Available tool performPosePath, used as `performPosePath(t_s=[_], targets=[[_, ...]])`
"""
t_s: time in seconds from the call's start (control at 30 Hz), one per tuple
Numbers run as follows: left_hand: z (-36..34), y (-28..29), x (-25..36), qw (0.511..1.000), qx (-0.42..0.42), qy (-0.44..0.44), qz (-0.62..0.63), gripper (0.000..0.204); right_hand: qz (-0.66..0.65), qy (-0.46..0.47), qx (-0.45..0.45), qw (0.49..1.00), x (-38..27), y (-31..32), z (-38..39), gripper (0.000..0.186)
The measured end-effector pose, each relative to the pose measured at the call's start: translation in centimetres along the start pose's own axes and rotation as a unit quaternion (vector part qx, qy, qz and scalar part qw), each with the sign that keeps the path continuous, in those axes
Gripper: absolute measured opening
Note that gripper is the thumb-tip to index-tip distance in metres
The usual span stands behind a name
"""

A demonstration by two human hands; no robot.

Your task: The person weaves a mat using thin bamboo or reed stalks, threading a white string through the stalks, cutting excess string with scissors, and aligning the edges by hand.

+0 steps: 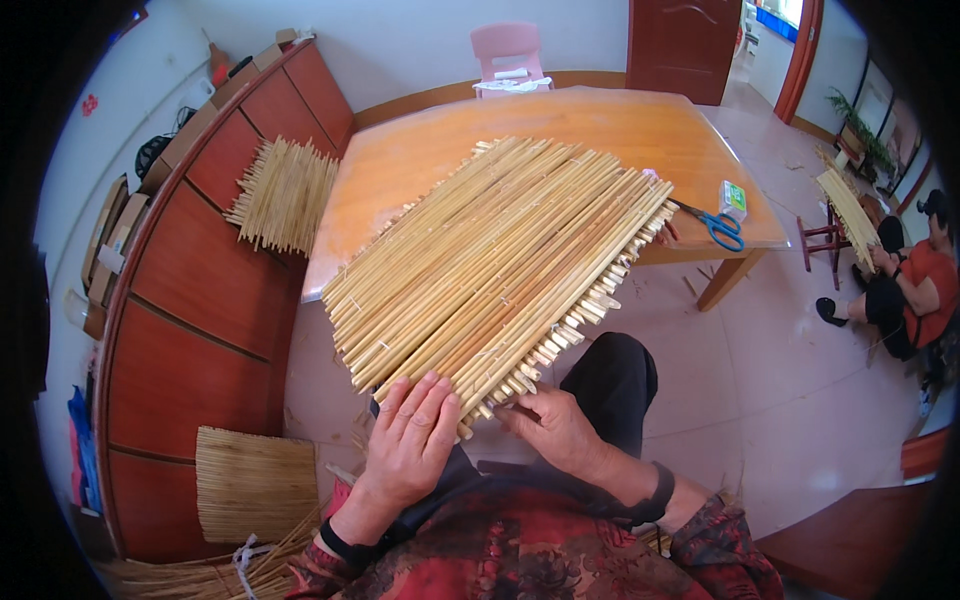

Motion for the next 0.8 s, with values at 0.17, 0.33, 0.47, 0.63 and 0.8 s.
performPosePath(t_s=[0.17,0.33,0.47,0.63,0.8], targets=[[0.2,-0.4,0.1,1.0,-0.003,0.0,0.002,0.027,0.213,0.148,0.029,0.965,-1.3,0.8,1.4,0.014],[0.8,-1.4,0.2,1.0,-0.016,0.005,-0.002,0.028,0.308,0.233,0.046,0.921,-5.7,2.4,2.3,0.017],[1.6,-2.3,0.0,1.0,-0.011,-0.009,-0.026,0.028,0.345,0.293,0.045,0.891,-6.4,1.7,-1.0,0.02],[2.0,-2.8,-0.1,1.0,-0.007,-0.007,-0.01,0.031,0.36,0.31,-0.002,0.88,-5.1,0.6,-3.3,0.013],[2.9,-3.4,-0.6,1.0,-0.005,-0.005,-0.002,0.032,0.335,0.309,-0.054,0.888,-4.5,-0.1,-4.4,0.011]])
Point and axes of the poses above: each hand's wrist, its own z-axis away from the middle knuckle, its own y-axis out of the back of the hand, x = y × z, the point moved 3 cm from there along -z, towards the middle knuckle, and after that the axes turned 5 degrees about -z, right-handed, at the moved point
